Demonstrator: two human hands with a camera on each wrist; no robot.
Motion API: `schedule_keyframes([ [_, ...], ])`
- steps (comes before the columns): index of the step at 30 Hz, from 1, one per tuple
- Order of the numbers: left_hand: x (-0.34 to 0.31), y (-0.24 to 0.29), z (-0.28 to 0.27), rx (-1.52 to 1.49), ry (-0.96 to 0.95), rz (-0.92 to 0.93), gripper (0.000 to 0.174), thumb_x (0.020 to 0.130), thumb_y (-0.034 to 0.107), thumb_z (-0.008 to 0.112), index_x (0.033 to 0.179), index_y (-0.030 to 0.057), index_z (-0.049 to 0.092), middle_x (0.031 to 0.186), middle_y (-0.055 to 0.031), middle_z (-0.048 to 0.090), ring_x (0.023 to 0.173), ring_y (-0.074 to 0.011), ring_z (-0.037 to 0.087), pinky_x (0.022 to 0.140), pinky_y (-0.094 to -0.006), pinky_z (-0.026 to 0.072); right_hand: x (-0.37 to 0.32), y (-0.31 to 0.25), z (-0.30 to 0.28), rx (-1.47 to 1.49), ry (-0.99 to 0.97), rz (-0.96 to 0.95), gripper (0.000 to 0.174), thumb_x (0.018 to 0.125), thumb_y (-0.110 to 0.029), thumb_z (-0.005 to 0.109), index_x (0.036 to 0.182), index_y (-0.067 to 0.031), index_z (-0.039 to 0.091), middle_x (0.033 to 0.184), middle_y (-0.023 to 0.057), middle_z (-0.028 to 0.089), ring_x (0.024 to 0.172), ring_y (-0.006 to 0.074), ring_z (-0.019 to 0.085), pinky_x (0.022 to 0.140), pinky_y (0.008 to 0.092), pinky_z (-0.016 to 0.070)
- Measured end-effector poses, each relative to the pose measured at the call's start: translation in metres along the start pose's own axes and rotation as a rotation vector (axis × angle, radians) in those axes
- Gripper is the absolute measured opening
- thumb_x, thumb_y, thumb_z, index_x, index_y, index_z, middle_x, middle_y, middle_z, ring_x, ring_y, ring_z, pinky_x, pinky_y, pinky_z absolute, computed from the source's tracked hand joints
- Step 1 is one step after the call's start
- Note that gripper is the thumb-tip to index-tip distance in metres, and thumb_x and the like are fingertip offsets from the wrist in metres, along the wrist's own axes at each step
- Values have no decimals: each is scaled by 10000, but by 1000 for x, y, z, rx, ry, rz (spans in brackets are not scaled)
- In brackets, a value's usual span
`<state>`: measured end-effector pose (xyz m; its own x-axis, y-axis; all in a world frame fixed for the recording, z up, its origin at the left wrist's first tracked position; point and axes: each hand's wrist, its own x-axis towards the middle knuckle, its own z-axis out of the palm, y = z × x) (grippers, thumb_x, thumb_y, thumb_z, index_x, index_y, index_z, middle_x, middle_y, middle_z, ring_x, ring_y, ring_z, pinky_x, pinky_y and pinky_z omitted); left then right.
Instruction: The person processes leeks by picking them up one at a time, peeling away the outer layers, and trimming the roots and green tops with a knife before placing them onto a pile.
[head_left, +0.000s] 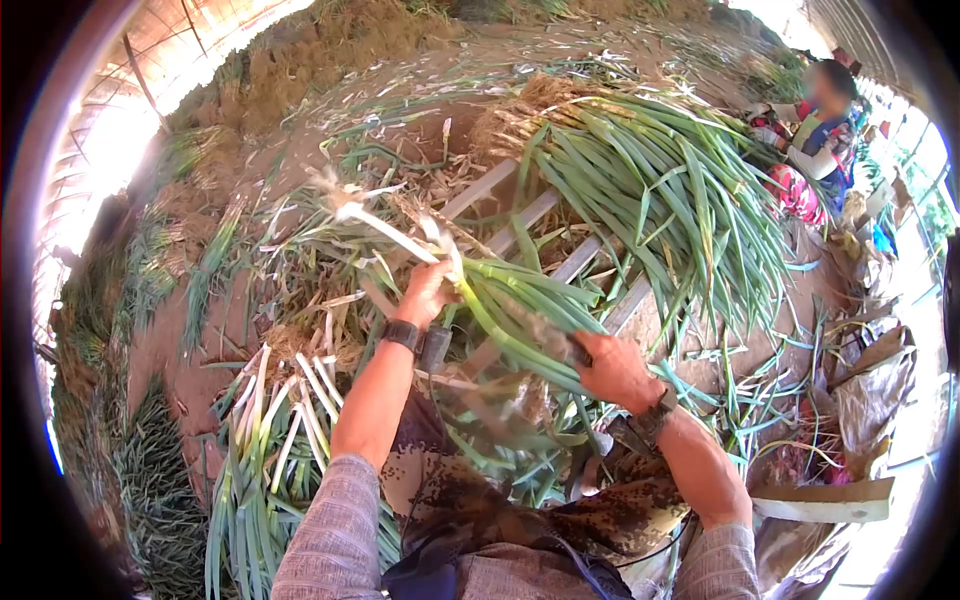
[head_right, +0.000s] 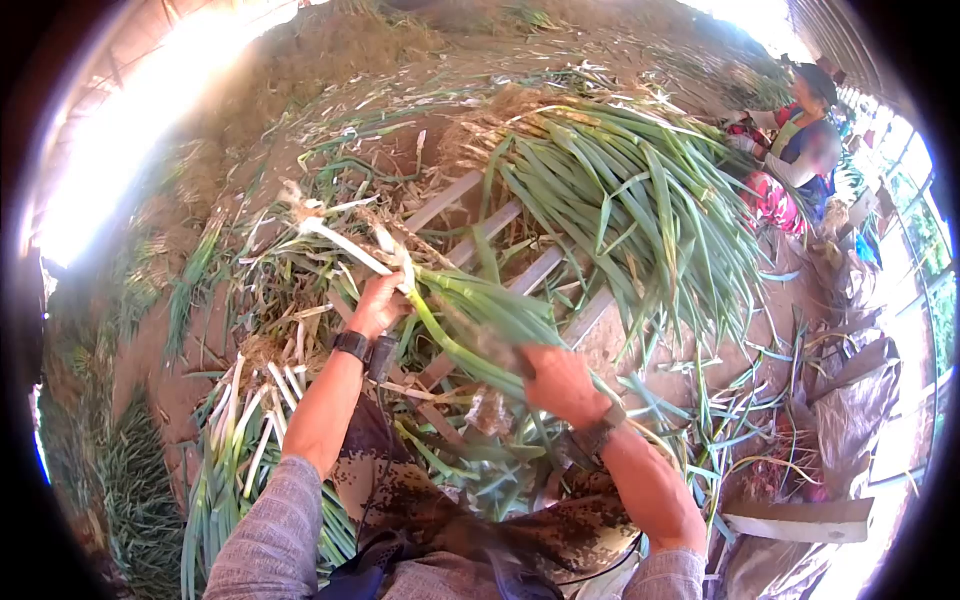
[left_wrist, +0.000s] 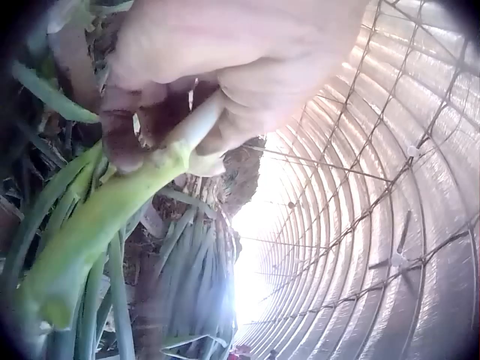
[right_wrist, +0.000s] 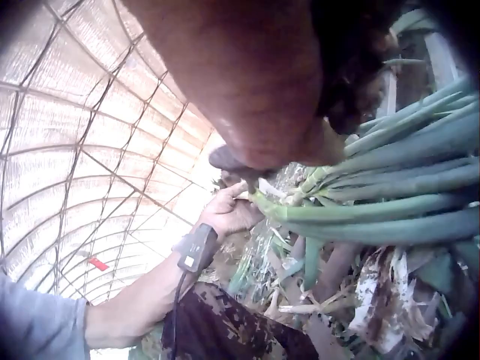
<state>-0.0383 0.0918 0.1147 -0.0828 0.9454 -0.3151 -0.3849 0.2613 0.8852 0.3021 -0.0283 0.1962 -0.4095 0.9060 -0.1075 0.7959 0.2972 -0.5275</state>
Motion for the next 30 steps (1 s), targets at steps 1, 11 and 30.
schedule_keyframes([
  [1,-3,-1,2,-40,-99,-28,175,890,147,654,1024,35,641,912,-75,667,749,-212,656,585,-441,538,-1,-1,-2,-3,-1,2,331,823,-206,634,1135,-95,647,954,185,698,875,381,669,791,496,506],
  [11,-2,-3,-1,-158,-160,90,183,960,224,569,1054,80,632,976,-65,664,891,-227,636,750,-492,529,-16,31,-5,-67,27,-191,328,800,-226,656,1096,-89,683,844,202,693,811,412,659,736,496,521],
  [30,-96,265,16,1074,397,1263,658,854,94,656,1439,-24,379,1209,-186,579,1078,-250,571,937,-394,479,-29,80,0,-53,28,-8,314,738,-207,622,1021,-97,707,877,148,698,893,347,674,795,464,524],
])
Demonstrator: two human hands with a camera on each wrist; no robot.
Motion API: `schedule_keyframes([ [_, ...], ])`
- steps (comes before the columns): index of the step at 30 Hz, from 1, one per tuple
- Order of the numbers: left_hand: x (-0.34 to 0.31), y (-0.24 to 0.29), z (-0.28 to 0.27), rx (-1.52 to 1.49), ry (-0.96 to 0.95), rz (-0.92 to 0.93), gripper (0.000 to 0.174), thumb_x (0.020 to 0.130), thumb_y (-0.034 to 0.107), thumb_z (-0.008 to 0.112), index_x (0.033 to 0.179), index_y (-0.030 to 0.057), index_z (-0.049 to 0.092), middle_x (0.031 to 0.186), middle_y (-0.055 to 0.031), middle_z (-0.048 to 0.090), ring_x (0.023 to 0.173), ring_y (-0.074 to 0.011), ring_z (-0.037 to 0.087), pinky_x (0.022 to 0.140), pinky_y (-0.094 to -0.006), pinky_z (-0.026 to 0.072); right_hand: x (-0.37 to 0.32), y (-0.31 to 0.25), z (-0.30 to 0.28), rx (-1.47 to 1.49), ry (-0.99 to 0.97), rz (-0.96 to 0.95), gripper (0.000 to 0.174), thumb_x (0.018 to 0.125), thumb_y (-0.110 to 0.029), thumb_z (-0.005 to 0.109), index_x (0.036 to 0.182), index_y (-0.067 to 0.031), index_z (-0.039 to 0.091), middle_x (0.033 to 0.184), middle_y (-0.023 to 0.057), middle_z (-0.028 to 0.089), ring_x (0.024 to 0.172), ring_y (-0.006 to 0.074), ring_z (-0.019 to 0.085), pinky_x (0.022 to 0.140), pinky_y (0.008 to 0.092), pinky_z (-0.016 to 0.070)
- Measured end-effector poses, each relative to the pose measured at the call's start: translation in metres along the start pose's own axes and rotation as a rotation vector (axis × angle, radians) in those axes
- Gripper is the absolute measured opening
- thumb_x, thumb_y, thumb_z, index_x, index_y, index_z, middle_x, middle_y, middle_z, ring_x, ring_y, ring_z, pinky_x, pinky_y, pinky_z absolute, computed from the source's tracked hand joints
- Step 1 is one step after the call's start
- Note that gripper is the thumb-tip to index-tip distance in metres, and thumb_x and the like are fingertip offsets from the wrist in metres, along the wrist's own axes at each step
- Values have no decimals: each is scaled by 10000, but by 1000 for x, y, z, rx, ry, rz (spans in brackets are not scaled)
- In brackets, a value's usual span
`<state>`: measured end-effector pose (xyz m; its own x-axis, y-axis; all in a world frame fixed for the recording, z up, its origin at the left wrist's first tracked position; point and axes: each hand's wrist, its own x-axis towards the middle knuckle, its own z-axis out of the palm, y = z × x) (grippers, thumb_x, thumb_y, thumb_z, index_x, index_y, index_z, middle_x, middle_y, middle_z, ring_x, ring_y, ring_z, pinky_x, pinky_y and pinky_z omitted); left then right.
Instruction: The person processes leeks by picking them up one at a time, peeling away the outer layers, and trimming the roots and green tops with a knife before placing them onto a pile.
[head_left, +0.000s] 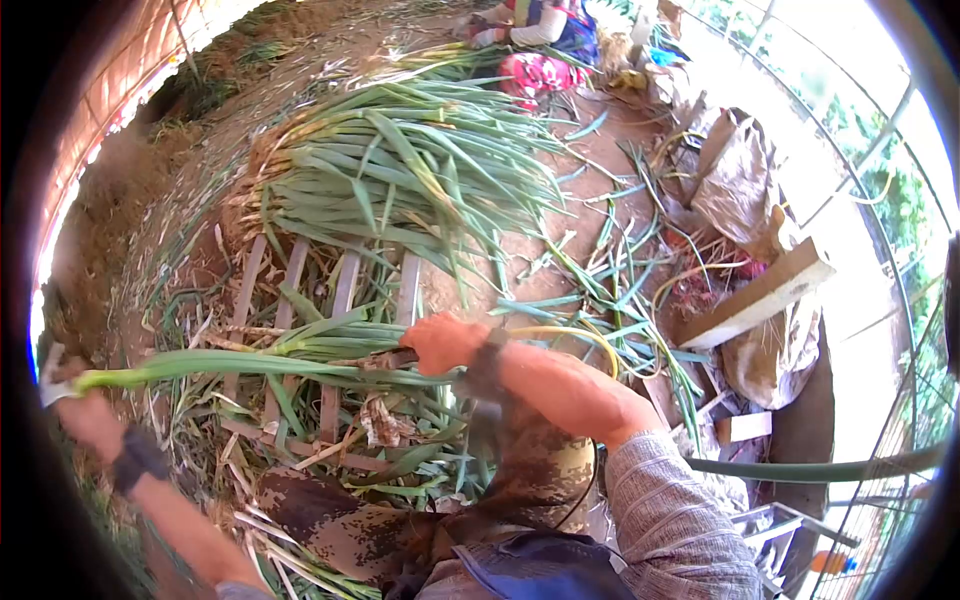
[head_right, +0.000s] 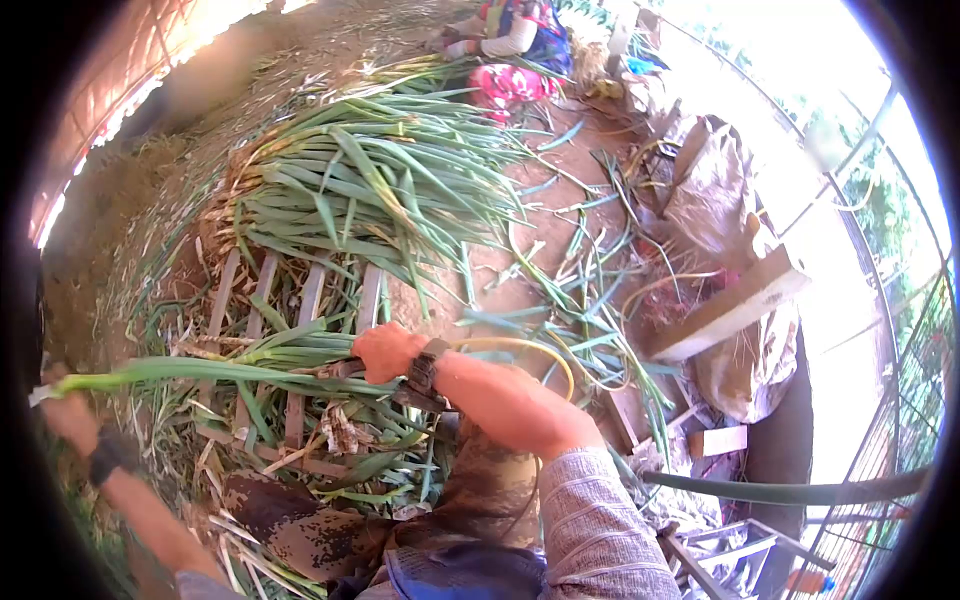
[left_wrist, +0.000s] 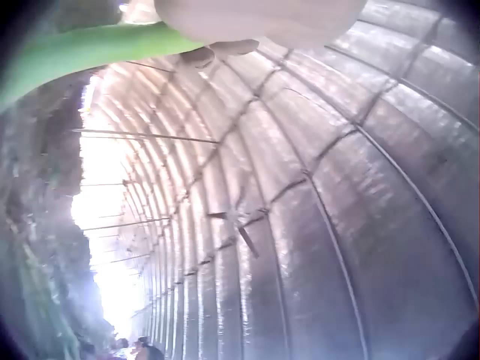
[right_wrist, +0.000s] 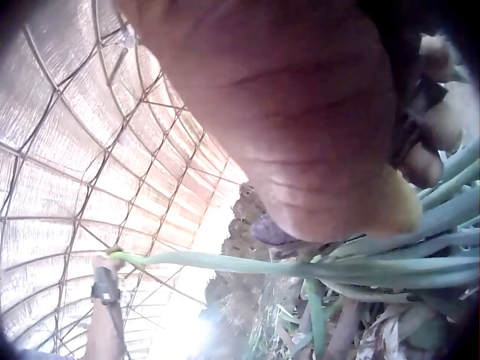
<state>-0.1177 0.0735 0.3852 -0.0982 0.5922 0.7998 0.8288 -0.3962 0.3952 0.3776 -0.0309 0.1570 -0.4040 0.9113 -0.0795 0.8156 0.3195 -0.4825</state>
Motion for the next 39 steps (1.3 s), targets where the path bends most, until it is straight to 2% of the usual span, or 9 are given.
schedule_keyframes([
  [5,37,223,0,-269,-277,344,578,893,147,632,1405,-23,424,1251,-197,581,1131,-263,575,959,-389,481,-15,9,-6,22,-208,162,273,743,-203,642,992,-129,727,939,142,710,934,353,680,810,473,542],
  [12,-8,442,139,-716,-628,578,489,948,220,599,1358,-21,487,1309,-212,584,1206,-282,580,989,-383,485,-1,-11,11,-8,-224,22,296,709,-188,632,981,-129,732,929,142,716,917,347,689,796,458,558],
  [15,-111,433,178,-929,-796,679,474,921,279,658,1289,-4,562,1242,-201,628,1172,-310,611,1031,-398,447,3,-5,15,-25,-27,22,291,730,-203,617,978,-101,731,907,156,718,897,343,696,788,453,553],
  [17,-168,406,159,-918,-1251,589,337,877,193,694,1155,8,647,1196,-168,639,1109,-310,621,983,-414,456,14,5,11,-75,-35,81,298,727,-194,619,991,-106,726,904,155,717,900,345,693,789,455,549],
  [19,-220,376,149,-769,-1078,706,237,818,136,721,1026,29,685,1133,-146,628,1067,-306,600,895,-418,473,22,6,7,-109,-36,100,307,723,-185,622,1003,-111,722,901,154,715,904,347,689,790,457,546],
  [22,-256,343,161,-746,-886,597,199,766,111,730,949,59,673,1066,-120,619,1017,-286,590,852,-415,465,32,-1,0,-81,-32,77,322,718,-172,625,1022,-119,716,896,153,713,910,350,683,792,460,541],
  [25,-266,363,145,-717,-724,551,177,762,107,720,915,50,650,993,-119,602,977,-305,580,862,-424,456,39,-11,-4,51,25,22,305,730,-179,620,1014,-106,707,905,169,707,902,360,677,794,469,532],
  [29,-285,375,144,-712,-846,624,188,782,157,696,895,26,621,969,-130,600,986,-303,582,891,-436,455,44,-21,-7,-8,63,-39,292,751,-198,617,1011,-93,700,903,183,702,899,375,671,787,479,527],
  [39,-293,370,129,-762,-723,485,259,781,192,658,957,6,622,972,-127,590,981,-300,557,887,-383,462,60,-32,3,-23,96,57,313,796,-246,589,1035,-71,689,913,227,693,906,417,656,800,504,509],
])
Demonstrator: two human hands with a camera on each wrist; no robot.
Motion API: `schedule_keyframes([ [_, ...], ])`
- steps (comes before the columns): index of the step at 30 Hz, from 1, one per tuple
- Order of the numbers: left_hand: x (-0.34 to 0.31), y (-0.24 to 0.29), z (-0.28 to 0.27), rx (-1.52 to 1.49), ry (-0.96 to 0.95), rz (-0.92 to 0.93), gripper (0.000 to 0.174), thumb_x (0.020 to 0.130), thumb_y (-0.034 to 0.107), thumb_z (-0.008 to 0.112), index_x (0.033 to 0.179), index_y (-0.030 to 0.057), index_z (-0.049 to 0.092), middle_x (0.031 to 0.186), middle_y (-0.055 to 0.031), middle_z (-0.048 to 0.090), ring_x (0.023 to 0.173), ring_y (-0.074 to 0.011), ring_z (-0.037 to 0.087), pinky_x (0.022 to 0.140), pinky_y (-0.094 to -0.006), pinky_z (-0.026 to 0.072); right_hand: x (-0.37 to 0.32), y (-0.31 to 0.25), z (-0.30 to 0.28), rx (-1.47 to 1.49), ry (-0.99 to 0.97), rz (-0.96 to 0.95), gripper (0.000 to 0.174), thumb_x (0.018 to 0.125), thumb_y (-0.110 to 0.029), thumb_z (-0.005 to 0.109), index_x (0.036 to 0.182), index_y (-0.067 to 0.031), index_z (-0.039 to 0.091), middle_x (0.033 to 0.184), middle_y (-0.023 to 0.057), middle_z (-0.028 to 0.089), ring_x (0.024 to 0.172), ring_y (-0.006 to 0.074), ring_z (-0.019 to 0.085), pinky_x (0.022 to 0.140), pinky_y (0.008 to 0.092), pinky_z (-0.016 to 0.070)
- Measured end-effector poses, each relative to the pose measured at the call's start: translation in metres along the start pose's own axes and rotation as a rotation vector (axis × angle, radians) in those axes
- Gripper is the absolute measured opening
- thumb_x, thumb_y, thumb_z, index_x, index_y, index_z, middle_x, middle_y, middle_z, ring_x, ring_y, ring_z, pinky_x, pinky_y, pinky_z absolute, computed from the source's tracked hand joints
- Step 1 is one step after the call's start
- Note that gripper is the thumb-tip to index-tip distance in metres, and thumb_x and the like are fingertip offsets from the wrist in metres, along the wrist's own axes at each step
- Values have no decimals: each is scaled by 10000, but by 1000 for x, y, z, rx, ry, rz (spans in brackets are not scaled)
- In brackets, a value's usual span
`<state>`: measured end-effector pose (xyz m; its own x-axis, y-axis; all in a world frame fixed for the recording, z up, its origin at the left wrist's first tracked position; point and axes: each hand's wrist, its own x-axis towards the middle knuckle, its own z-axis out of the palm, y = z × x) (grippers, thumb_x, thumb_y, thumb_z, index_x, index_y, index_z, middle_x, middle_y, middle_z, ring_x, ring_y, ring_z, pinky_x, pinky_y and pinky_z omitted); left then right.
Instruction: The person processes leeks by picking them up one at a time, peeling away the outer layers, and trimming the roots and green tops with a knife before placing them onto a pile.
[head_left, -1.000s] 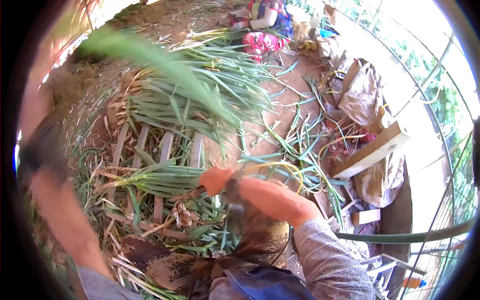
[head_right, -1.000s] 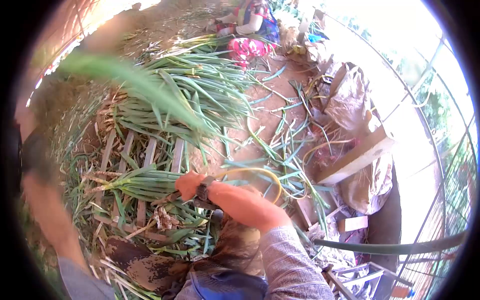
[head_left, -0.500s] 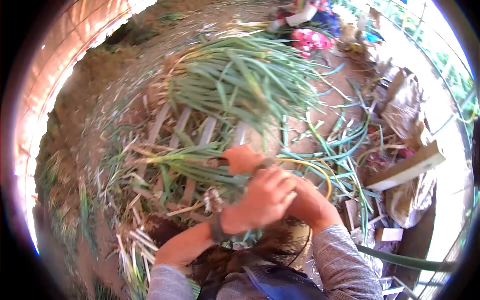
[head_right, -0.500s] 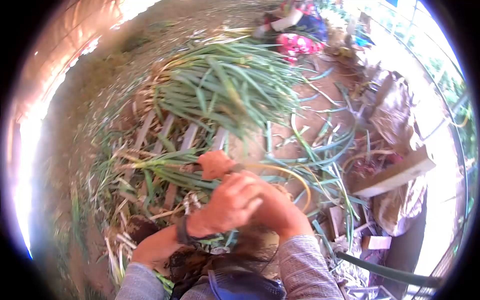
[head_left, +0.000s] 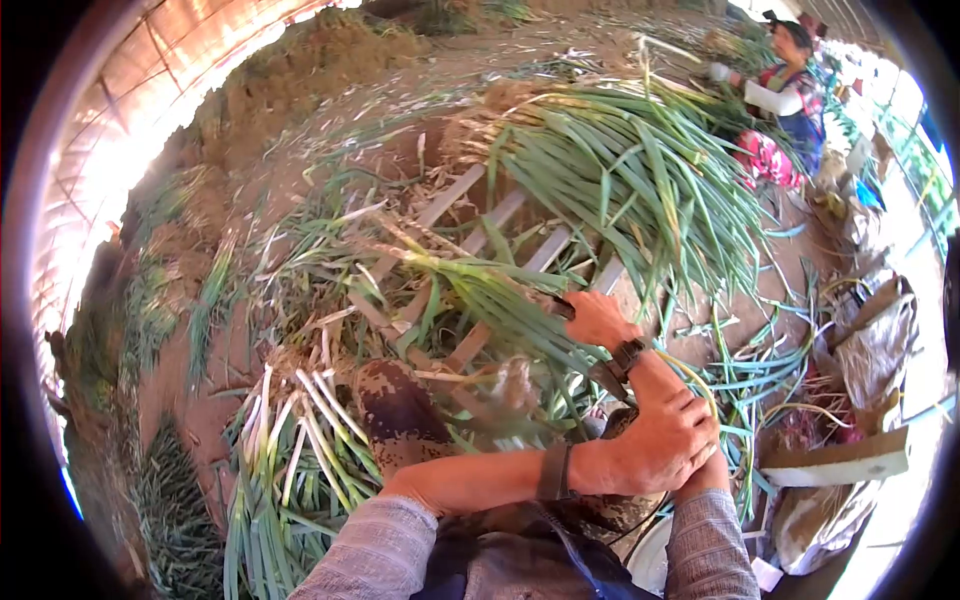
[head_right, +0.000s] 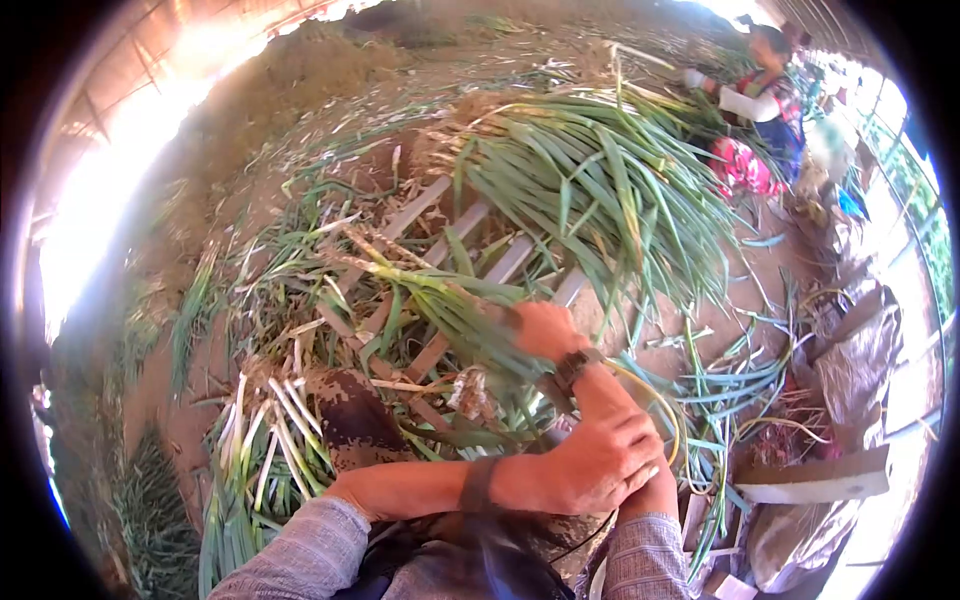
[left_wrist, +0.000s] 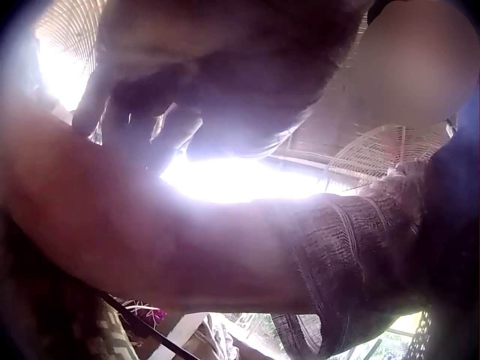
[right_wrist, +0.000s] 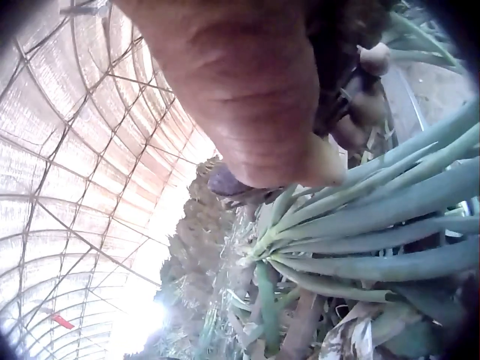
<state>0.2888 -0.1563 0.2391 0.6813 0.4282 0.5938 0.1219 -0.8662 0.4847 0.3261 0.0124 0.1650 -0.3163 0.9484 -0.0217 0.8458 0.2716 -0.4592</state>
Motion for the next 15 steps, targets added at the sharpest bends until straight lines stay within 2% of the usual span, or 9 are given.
schedule_keyframes([
  [2,-4,2,-4,-20,56,-36,254,797,194,643,957,-2,625,973,-133,593,971,-304,556,886,-390,461,5,-8,3,-33,-10,-30,317,789,-238,590,1038,-69,690,923,231,693,902,421,656,802,509,509],
  [4,-8,3,-12,83,-66,21,239,802,195,641,937,-2,639,967,-132,599,970,-302,559,885,-387,462,12,-9,15,-42,-25,-80,329,766,-220,593,1041,-67,686,941,224,694,918,419,653,812,517,505],
  [6,-16,5,-10,61,-31,49,218,803,198,641,906,7,655,960,-124,604,971,-293,558,882,-390,461,19,-17,21,-62,-89,-59,363,742,-202,594,1069,-72,684,966,224,693,945,418,648,830,516,501],
  [8,-23,11,-16,-145,-59,-83,197,830,186,619,917,14,656,958,-114,607,988,-282,552,871,-393,460,19,-26,17,-45,-96,-74,381,735,-195,592,1084,-74,683,980,225,692,956,415,646,842,517,499],
  [12,-12,-20,-22,18,113,-31,179,850,191,608,908,26,644,923,-98,589,945,-277,536,878,-402,433,27,-33,13,-36,-100,-56,413,729,-189,589,1117,-80,682,1006,223,691,975,405,646,864,511,496],
  [13,-13,-26,-21,-19,61,-81,181,832,199,616,896,31,636,922,-96,588,920,-277,530,895,-402,422,32,-31,14,-64,-130,-42,411,736,-195,583,1117,-77,679,1011,221,692,982,406,645,869,515,492],
  [15,-17,-27,-19,30,21,-42,185,832,202,615,899,31,636,927,-97,589,921,-278,528,891,-400,424,37,-33,22,-58,-94,-55,408,743,-210,585,1119,-80,679,1012,223,691,985,406,644,869,509,493],
])
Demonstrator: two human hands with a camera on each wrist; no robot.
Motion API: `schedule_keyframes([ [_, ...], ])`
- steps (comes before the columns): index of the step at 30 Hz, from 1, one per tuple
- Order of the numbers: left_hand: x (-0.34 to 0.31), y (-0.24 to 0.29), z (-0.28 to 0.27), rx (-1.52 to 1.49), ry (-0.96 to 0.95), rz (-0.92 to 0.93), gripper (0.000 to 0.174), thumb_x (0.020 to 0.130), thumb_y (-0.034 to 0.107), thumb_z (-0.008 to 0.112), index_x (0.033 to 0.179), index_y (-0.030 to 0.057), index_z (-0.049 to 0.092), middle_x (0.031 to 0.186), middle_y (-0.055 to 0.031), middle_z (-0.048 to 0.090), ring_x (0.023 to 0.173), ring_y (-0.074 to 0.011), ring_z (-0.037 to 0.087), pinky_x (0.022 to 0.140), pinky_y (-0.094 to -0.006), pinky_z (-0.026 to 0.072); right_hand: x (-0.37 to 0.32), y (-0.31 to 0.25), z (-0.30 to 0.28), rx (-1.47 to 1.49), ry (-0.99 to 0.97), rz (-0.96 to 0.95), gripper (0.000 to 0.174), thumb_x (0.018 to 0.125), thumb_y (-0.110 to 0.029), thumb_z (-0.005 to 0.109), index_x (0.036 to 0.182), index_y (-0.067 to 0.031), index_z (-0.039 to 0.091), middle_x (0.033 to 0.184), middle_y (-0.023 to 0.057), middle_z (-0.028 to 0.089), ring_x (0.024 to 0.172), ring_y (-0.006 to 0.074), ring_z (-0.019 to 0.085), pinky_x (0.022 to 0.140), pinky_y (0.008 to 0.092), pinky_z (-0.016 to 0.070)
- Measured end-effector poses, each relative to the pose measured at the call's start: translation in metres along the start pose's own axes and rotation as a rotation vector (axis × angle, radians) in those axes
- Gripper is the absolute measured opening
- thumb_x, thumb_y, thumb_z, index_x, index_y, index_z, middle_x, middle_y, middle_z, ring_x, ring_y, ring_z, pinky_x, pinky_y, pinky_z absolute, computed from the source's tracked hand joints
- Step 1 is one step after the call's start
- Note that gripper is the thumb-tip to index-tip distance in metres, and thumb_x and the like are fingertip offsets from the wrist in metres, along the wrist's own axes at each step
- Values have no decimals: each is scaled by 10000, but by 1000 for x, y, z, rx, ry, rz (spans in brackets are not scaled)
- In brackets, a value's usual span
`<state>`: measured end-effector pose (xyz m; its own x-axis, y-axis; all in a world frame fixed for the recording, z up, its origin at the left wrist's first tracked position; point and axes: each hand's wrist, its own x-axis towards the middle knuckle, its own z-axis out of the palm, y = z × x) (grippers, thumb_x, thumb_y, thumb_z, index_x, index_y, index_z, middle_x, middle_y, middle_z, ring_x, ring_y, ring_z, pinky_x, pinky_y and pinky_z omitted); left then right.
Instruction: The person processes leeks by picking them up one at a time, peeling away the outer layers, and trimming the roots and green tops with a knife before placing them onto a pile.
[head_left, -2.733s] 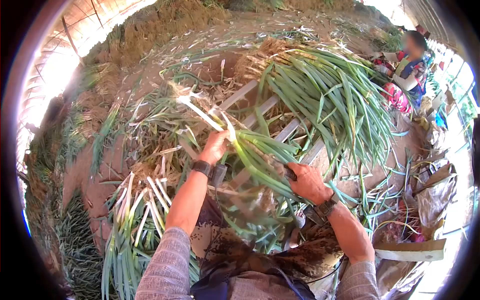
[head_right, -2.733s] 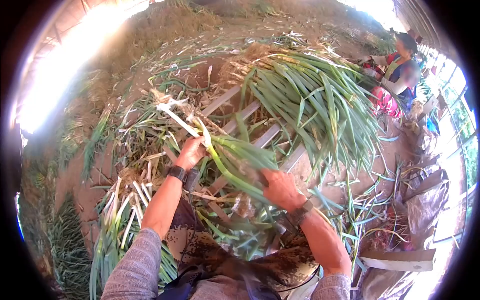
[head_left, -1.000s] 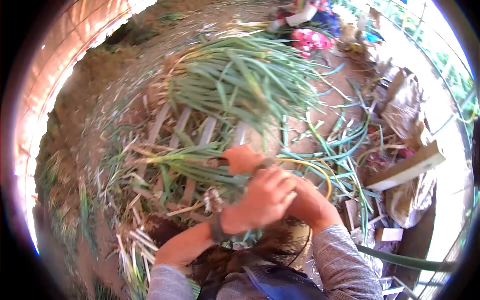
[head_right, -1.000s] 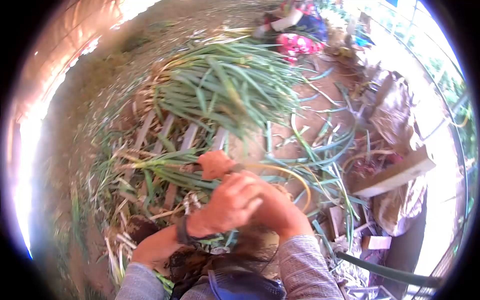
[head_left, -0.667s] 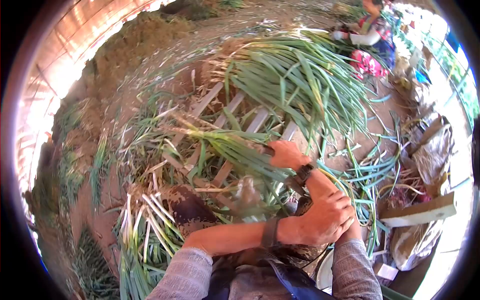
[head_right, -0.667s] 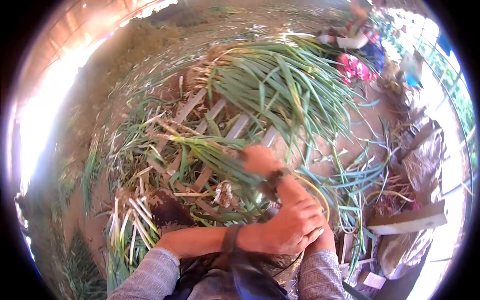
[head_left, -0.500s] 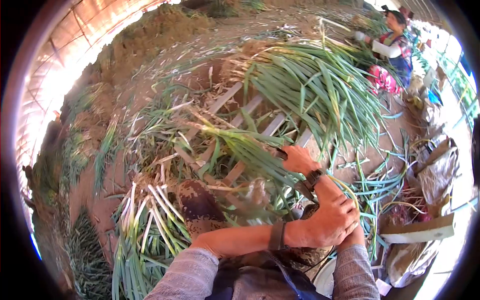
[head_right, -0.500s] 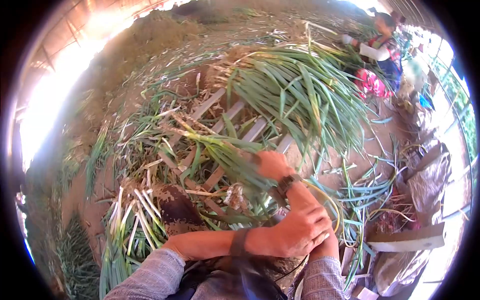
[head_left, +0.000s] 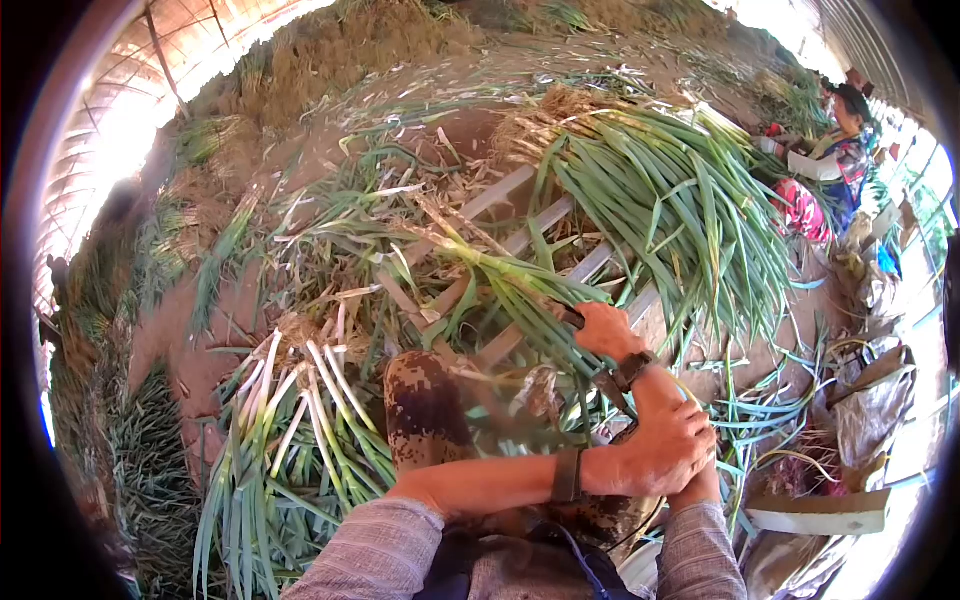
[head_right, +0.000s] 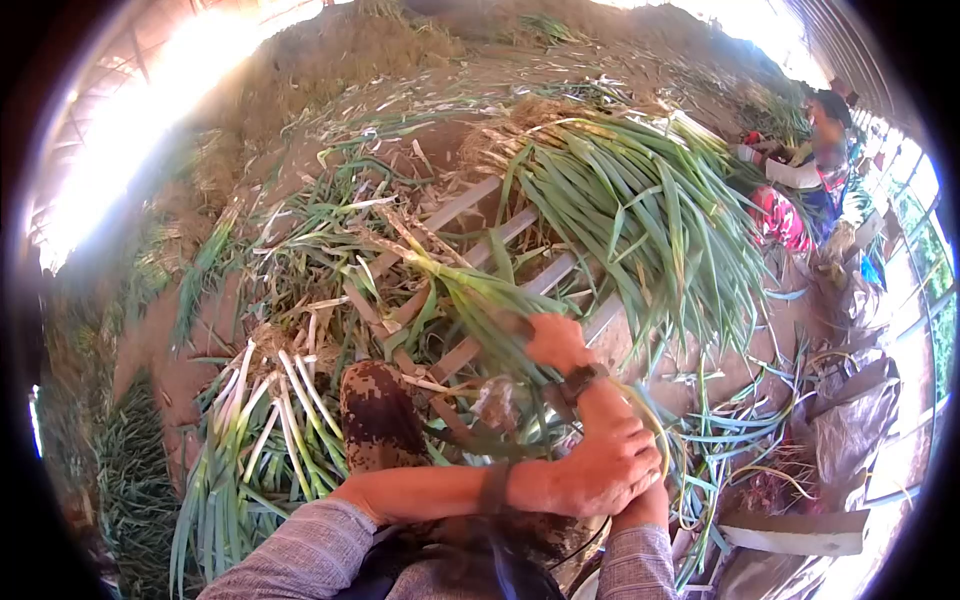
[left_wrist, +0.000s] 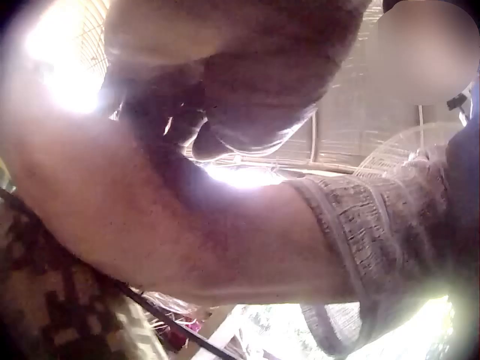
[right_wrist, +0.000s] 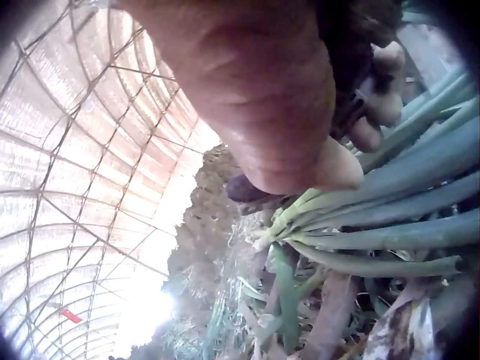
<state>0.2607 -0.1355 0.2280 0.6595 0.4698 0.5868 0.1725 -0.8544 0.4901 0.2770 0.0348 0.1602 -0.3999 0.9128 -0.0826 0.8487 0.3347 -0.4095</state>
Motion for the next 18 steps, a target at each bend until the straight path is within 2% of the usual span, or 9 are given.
schedule_keyframes([
  [3,-7,0,-1,24,-22,51,191,855,212,604,872,27,644,915,-114,598,921,-293,544,877,-411,431,4,-14,6,46,44,-8,407,758,-240,590,1126,-87,678,1015,224,690,992,406,642,871,502,494],
  [5,-16,-3,-4,-162,-44,75,210,883,210,588,845,11,643,924,-142,622,950,-305,574,881,-429,428,4,-29,-5,73,51,-18,409,766,-257,595,1130,-92,677,1017,224,690,996,407,640,874,500,493],
  [7,-25,-11,-33,-243,-114,-15,215,900,210,585,842,11,642,887,-154,645,899,-313,614,833,-411,455,-1,-41,-17,50,-32,13,415,777,-276,608,1150,-107,675,1019,221,690,1000,411,635,874,501,491],
  [9,-28,-36,-67,-435,-239,-327,224,924,228,593,842,26,644,847,-105,670,788,-250,642,703,-359,480,-1,-23,-1,67,-23,-32,432,780,-299,621,1153,-87,668,1010,215,691,1003,406,638,876,500,491],
  [11,-35,-83,-104,-655,85,-668,208,940,234,598,851,56,657,825,-43,683,692,-173,643,602,-319,485,13,16,43,26,345,-60,421,778,-314,630,1103,-47,667,998,210,693,1003,391,647,881,483,496],
  [12,-45,-128,-117,-579,121,-824,189,949,217,590,899,57,678,858,-27,687,695,-116,636,579,-294,504,17,-1,-15,67,-217,31,396,780,-315,630,1039,-17,662,998,207,694,1014,377,651,891,472,495],
  [13,-60,-163,-130,-611,285,-944,184,937,209,595,945,46,681,881,-48,693,718,-110,642,577,-283,522,11,-4,-9,-115,-101,75,346,770,-280,619,1004,-30,664,999,207,693,1003,389,649,877,479,499],
  [15,-95,-247,-145,-551,600,-1232,247,923,228,618,999,2,682,949,-95,708,815,-137,685,587,-292,537,20,7,-7,-57,-91,83,336,748,-258,610,1006,-50,668,997,215,691,983,406,646,859,494,503],
  [18,-145,-328,-147,-225,816,-1327,454,887,290,692,1164,-58,600,1093,-168,667,970,-260,654,755,-394,519,29,15,-5,-74,-129,84,335,730,-238,601,1012,-69,669,992,222,687,970,411,645,850,504,504],
])
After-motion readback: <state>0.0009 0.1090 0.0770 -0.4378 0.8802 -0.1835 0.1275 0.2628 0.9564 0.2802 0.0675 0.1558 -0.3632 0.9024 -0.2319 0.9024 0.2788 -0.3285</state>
